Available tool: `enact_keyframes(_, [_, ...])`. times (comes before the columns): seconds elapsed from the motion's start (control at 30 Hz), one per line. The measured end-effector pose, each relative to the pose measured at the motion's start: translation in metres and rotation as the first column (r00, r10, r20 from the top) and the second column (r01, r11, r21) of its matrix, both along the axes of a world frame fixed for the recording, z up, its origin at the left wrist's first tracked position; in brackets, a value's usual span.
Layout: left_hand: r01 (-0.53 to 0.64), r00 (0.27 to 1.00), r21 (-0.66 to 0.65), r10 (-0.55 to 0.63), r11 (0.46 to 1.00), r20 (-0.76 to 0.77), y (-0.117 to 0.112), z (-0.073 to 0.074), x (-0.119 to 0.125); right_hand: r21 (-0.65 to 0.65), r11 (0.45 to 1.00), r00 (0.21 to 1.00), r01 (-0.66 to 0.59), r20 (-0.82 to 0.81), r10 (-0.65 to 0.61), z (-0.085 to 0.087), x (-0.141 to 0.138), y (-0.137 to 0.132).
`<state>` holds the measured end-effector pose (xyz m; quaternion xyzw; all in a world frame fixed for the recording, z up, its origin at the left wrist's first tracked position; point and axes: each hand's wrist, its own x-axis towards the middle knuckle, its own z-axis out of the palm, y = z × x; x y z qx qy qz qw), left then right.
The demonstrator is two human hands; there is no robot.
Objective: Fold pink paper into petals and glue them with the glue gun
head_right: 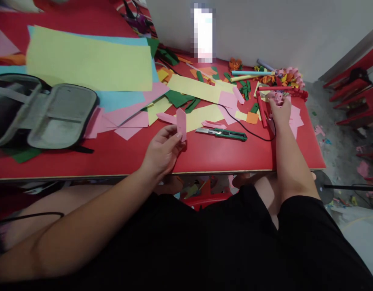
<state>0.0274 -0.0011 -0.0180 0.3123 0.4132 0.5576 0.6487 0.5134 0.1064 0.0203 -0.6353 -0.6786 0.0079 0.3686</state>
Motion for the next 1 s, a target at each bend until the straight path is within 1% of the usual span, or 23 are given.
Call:
enact_keyframes(0.03, [0.01,1.0,0.002,-0.01,1.0,0.001,0.0,0.0,0.0,0.126,0.974,0.982,0.187,-0.06,-0.181,0.003,-0.005,-0.005])
enact_keyframes(0.07, [0.02,1.0,-0.001,-0.02,1.0,0.003,-0.001,0.001,0.0,0.208,0.93,0.952,0.304,-0.11,-0.287,0.005,-0.014,-0.01])
enact_keyframes(0.1, [0.029,1.0,-0.009,-0.029,1.0,0.004,-0.001,0.001,0.0,0.251,0.904,0.937,0.347,-0.133,-0.323,0.007,-0.029,-0.016])
enact_keyframes(0.13, [0.035,0.999,-0.022,-0.035,0.999,0.005,-0.001,0.002,0.0,0.271,0.915,0.954,0.297,-0.12,-0.274,0.009,-0.048,-0.023])
enact_keyframes(0.17, [0.04,0.999,-0.035,-0.04,0.999,0.005,-0.001,0.002,0.0,0.236,0.954,0.982,0.187,-0.082,-0.172,0.009,-0.07,-0.03])
enact_keyframes(0.2, [0.044,0.999,-0.046,-0.044,0.998,0.004,-0.001,0.003,0.001,0.131,0.99,0.999,0.048,-0.032,-0.044,0.008,-0.094,-0.037])
enact_keyframes(0.23, [0.051,0.999,-0.052,-0.051,0.997,0.002,-0.001,0.003,0.001,-0.003,0.996,0.996,-0.085,0.003,0.085,0.007,-0.119,-0.043])
enact_keyframes(0.27, [0.061,0.998,-0.053,-0.061,0.997,-0.001,0.0,0.004,0.001,-0.141,0.971,0.98,-0.193,0.018,0.198,0.005,-0.143,-0.048])
enact_keyframes(0.3, [0.073,0.997,-0.049,-0.073,0.996,-0.006,0.0,0.005,0.002,-0.262,0.927,0.96,-0.269,0.011,0.281,0.002,-0.164,-0.051])
enact_keyframes(0.33, [0.085,0.996,-0.041,-0.085,0.996,-0.012,-0.001,0.005,0.002,-0.356,0.881,0.943,-0.31,0.004,0.334,0.001,-0.181,-0.052])
enact_keyframes(0.37, [0.094,0.995,-0.029,-0.095,0.995,-0.019,-0.001,0.006,0.002,-0.419,0.85,0.935,-0.32,0.005,0.355,0.0,-0.194,-0.05])
enact_keyframes(0.4, [0.101,0.995,-0.014,-0.101,0.995,-0.025,-0.001,0.007,0.002,-0.464,0.83,0.936,-0.311,0.001,0.351,0.0,-0.202,-0.047])
enact_keyframes(0.47, [0.113,0.993,0.013,-0.113,0.993,-0.036,-0.002,0.008,0.002,-0.524,0.81,0.952,-0.262,-0.001,0.307,0.001,-0.207,-0.039])
enact_keyframes(0.57, [0.139,0.989,0.032,-0.137,0.99,-0.058,-0.003,0.01,0.004,-0.586,0.786,0.969,-0.196,0.006,0.246,0.006,-0.203,-0.029])
enact_keyframes(0.63, [0.152,0.985,0.037,-0.149,0.988,-0.083,-0.003,0.01,0.005,-0.625,0.757,0.971,-0.193,-0.01,0.239,0.009,-0.2,-0.027])
enact_keyframes(0.7, [0.159,0.982,0.047,-0.153,0.986,-0.11,-0.003,0.011,0.006,-0.636,0.743,0.971,-0.209,-0.047,0.234,0.009,-0.199,-0.029])
enact_keyframes(0.73, [0.165,0.98,0.051,-0.158,0.985,-0.124,-0.004,0.011,0.006,-0.627,0.749,0.972,-0.216,-0.064,0.226,0.009,-0.199,-0.03])
enact_keyframes(0.83, [0.181,0.975,0.066,-0.17,0.981,-0.142,-0.005,0.01,0.006,-0.566,0.793,0.974,-0.225,-0.102,0.204,0.006,-0.196,-0.034])
enact_keyframes(0.9, [0.185,0.975,0.075,-0.173,0.98,-0.142,-0.005,0.009,0.005,-0.524,0.811,0.965,-0.261,-0.145,0.217,0.003,-0.193,-0.037])
enact_keyframes(1.0, [0.176,0.976,0.072,-0.165,0.982,-0.143,-0.005,0.007,0.004,-0.405,0.853,0.935,-0.33,-0.266,0.236,-0.002,-0.192,-0.041])
